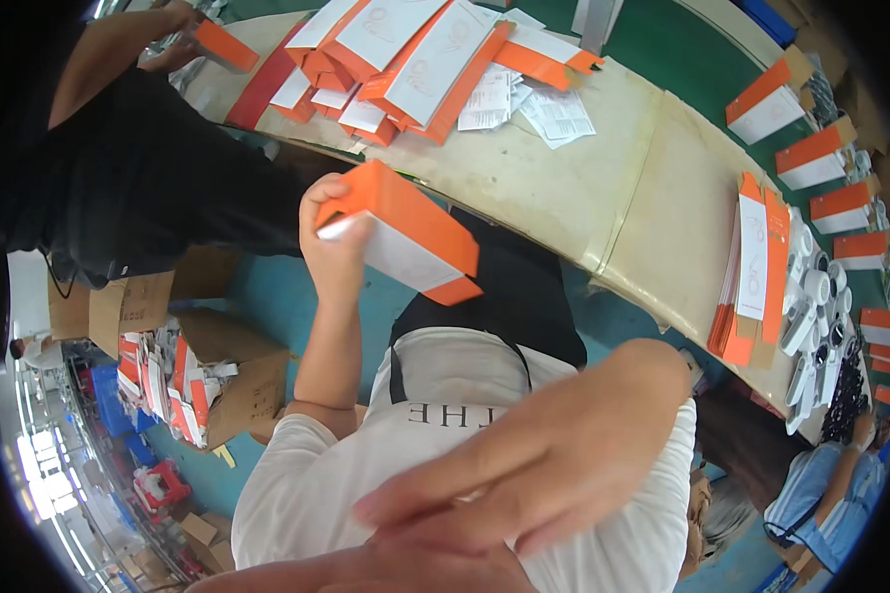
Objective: Assemble cardboard boxes for product packaging.
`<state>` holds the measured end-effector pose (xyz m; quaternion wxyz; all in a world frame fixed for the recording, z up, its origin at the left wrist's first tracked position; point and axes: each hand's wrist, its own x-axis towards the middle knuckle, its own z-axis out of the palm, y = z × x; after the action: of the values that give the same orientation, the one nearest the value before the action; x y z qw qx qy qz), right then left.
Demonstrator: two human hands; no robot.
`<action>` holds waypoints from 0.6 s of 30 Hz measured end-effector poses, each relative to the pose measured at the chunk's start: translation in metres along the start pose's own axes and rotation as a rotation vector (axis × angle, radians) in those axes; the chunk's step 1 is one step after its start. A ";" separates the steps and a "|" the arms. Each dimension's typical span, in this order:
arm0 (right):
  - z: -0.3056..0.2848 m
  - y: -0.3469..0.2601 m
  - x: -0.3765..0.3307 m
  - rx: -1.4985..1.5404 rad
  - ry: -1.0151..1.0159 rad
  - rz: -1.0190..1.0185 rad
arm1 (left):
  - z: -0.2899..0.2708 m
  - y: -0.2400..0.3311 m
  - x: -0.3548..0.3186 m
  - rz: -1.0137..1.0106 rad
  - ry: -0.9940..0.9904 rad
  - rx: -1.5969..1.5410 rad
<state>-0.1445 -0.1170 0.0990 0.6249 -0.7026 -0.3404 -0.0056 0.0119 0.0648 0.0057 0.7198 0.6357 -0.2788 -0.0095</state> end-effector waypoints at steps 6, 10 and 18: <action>-0.091 0.124 -0.051 -0.638 1.010 0.626 | -0.006 -0.036 0.011 -0.649 0.165 -0.594; -0.114 0.180 -0.089 -1.621 0.837 0.851 | -0.027 -0.131 -0.027 -0.951 -0.022 -1.027; -0.114 0.183 -0.108 -1.370 0.858 0.756 | 0.000 -0.113 -0.039 -1.204 0.421 -0.991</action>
<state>-0.0905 -0.2657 -0.0828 0.1015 -0.9247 0.2550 -0.2639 0.0178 0.0575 -0.1131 0.8269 0.2722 0.2894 -0.3980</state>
